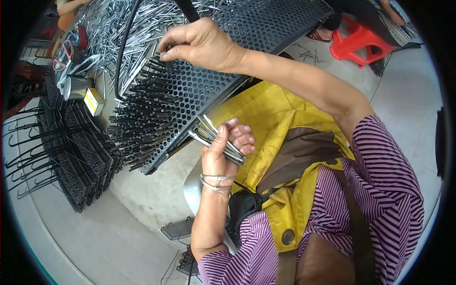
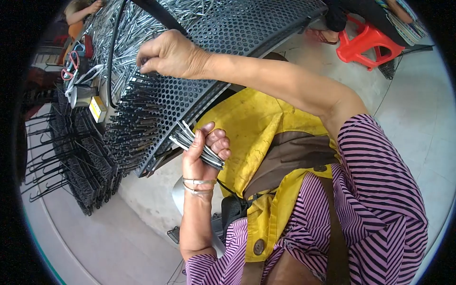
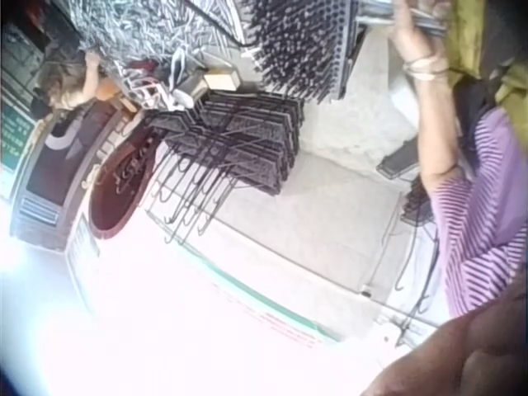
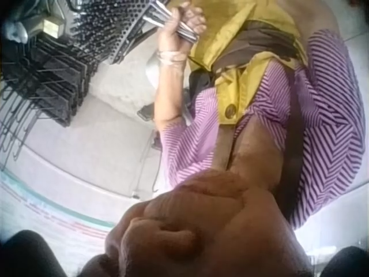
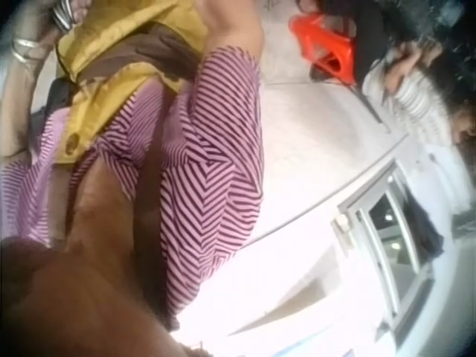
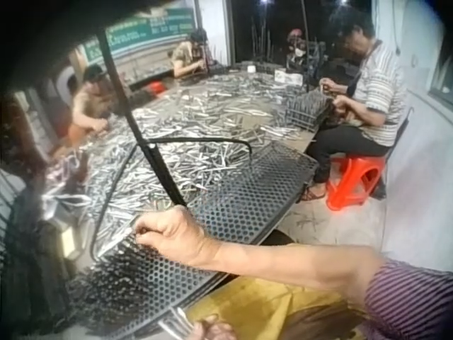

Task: Inserting thin metal rods into the holes of a perforated metal frame to assemble a rack.

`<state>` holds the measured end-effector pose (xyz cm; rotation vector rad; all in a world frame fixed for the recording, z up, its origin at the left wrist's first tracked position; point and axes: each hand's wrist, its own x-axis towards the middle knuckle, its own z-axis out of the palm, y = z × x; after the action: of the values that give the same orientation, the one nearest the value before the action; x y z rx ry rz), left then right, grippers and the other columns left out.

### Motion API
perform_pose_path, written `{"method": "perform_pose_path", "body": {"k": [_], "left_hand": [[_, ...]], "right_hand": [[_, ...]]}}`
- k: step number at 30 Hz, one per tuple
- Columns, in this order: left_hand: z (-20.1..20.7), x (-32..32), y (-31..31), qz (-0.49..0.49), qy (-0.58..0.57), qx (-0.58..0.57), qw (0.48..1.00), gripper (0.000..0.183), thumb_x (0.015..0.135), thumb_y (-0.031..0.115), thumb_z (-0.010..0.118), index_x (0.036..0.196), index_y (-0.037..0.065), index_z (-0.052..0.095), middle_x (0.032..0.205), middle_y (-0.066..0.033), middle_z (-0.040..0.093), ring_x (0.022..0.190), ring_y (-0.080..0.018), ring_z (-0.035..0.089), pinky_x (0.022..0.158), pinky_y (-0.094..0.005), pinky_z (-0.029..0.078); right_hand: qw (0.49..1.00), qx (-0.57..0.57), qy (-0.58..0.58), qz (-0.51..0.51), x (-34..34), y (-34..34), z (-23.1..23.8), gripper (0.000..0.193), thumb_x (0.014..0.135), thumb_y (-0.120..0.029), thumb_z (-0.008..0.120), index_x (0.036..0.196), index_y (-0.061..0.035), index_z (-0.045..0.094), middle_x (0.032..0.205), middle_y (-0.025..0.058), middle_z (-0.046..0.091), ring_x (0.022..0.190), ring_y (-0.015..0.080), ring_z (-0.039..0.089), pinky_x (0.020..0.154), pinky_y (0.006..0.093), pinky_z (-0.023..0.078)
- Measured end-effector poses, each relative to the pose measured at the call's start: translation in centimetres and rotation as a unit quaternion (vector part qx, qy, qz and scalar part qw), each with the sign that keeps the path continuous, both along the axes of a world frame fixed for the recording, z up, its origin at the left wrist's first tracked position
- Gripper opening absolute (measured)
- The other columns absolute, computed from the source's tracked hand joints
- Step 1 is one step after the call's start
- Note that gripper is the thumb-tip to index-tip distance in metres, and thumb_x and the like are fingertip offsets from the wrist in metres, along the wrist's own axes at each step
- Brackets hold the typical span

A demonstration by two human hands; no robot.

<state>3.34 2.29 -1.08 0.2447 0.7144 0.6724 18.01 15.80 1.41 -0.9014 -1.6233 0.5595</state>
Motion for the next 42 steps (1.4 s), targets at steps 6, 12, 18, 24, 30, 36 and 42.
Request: {"method": "perform_pose_path", "body": {"k": [6,12,18,24,30,36,42], "left_hand": [[-0.3,0.0,-0.1,-0.016,-0.009,0.014,1.000,0.033,0.086,0.027,0.046,0.105,0.001,0.049,0.090,-0.0141,0.057,0.075,-0.0239,0.056,0.060,-0.0322,0.048],[-0.3,-0.1,0.0,-0.009,-0.009,0.005,1.000,0.034,0.085,0.027,0.048,0.105,0.000,0.048,0.090,-0.0156,0.057,0.075,-0.0247,0.057,0.060,-0.0333,0.048],[-0.2,0.0,0.0,-0.001,-0.003,-0.002,1.000,0.036,0.082,0.025,0.053,0.104,-0.003,0.047,0.088,-0.0178,0.057,0.072,-0.0254,0.058,0.059,-0.0337,0.048],[-0.2,0.1,-0.1,-0.009,-0.010,-0.002,1.000,0.036,0.081,0.025,0.054,0.102,-0.003,0.048,0.086,-0.0185,0.057,0.071,-0.0262,0.058,0.058,-0.0340,0.048],[-0.2,0.0,0.0,-0.011,-0.011,0.012,1.000,0.036,0.081,0.024,0.055,0.103,-0.004,0.048,0.087,-0.0193,0.057,0.070,-0.0272,0.058,0.058,-0.0339,0.048],[-0.1,0.1,0.1,-0.009,-0.025,0.027,0.999,0.037,0.080,0.023,0.055,0.103,-0.004,0.047,0.086,-0.0200,0.057,0.070,-0.0278,0.058,0.057,-0.0335,0.049],[-0.1,-0.3,0.1,-0.086,-0.066,0.100,0.989,0.038,0.080,0.023,0.055,0.103,-0.006,0.047,0.085,-0.0213,0.057,0.070,-0.0279,0.059,0.057,-0.0346,0.051]], "right_hand": [[0.977,0.108,-0.180,-0.032,-1.2,1.1,0.7,0.008,0.068,-0.002,0.060,0.063,0.0014,0.054,0.056,0.0124,0.055,0.047,0.0219,0.055,0.047,0.0308,0.043],[0.960,0.054,-0.274,0.009,-2.3,1.8,3.4,0.017,0.058,0.002,0.053,0.049,0.0010,0.039,0.044,0.0129,0.043,0.043,0.0224,0.049,0.043,0.0368,0.038],[0.955,0.032,-0.292,0.024,-2.0,2.6,4.3,0.012,0.058,0.000,0.052,0.051,0.0010,0.042,0.049,0.0134,0.045,0.047,0.0238,0.050,0.049,0.0377,0.040],[0.915,0.043,-0.402,0.007,-2.1,1.4,3.6,0.006,0.061,-0.005,0.054,0.059,-0.0004,0.051,0.057,0.0131,0.053,0.057,0.0293,0.056,0.051,0.0390,0.044],[0.802,0.152,-0.577,-0.013,-2.4,-0.4,2.2,0.015,0.065,-0.007,0.053,0.069,0.0072,0.050,0.047,0.0134,0.051,0.044,0.0291,0.055,0.039,0.0332,0.044],[0.953,-0.108,-0.280,0.051,0.2,-5.8,1.4,0.024,0.074,-0.016,0.061,0.070,0.0060,0.052,0.048,0.0167,0.049,0.044,0.0259,0.053,0.040,0.0321,0.039],[0.886,-0.406,-0.043,0.218,0.5,-9.4,1.0,0.018,0.074,-0.010,0.060,0.078,0.0071,0.057,0.056,0.0057,0.056,0.045,0.0060,0.048,0.039,0.0202,0.037]]}}
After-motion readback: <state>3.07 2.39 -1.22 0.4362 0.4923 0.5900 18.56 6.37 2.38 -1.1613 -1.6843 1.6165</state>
